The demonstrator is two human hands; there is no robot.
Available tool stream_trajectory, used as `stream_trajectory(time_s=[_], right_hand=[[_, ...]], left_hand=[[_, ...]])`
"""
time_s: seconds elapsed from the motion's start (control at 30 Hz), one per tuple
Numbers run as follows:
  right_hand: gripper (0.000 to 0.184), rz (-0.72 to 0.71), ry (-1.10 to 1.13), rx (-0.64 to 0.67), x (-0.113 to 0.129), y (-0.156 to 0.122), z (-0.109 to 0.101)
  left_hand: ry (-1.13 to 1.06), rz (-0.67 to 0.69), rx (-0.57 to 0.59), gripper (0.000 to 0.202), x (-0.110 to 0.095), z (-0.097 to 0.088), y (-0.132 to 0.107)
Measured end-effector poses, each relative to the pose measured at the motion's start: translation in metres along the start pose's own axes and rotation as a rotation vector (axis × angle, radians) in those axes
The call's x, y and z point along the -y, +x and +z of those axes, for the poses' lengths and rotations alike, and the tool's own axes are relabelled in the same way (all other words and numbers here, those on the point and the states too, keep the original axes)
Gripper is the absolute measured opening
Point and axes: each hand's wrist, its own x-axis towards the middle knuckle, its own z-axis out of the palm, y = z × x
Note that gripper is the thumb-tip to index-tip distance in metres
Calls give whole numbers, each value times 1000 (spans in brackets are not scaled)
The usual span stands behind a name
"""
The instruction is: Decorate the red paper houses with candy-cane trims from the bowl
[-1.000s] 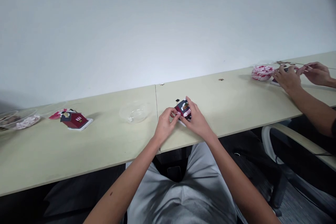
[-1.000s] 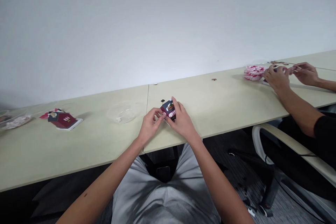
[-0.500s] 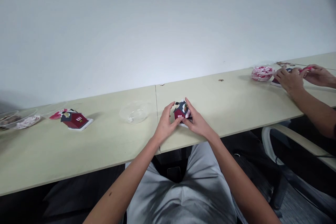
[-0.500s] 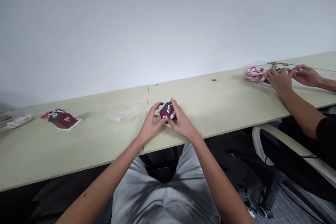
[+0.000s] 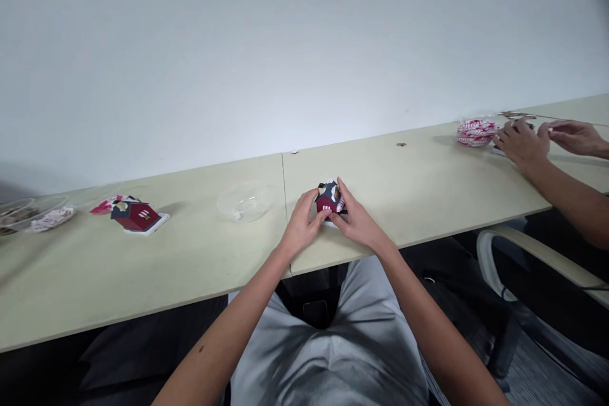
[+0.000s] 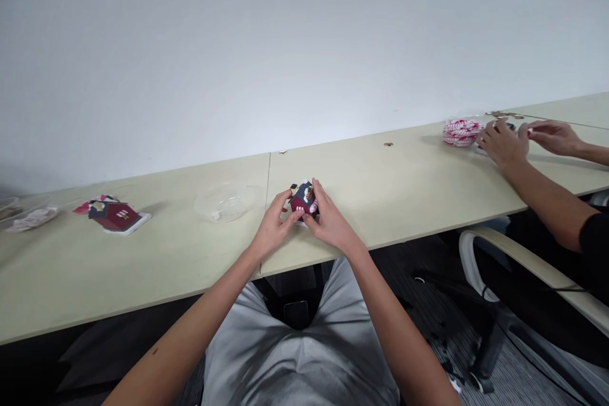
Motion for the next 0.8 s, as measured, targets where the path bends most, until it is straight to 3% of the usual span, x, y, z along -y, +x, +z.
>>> stream_trajectory(time_s=[0.8], right_hand=[[91,28,-66,28,4,-1,1]], left_hand=[[17,2,-24,41,-5,-1,0]])
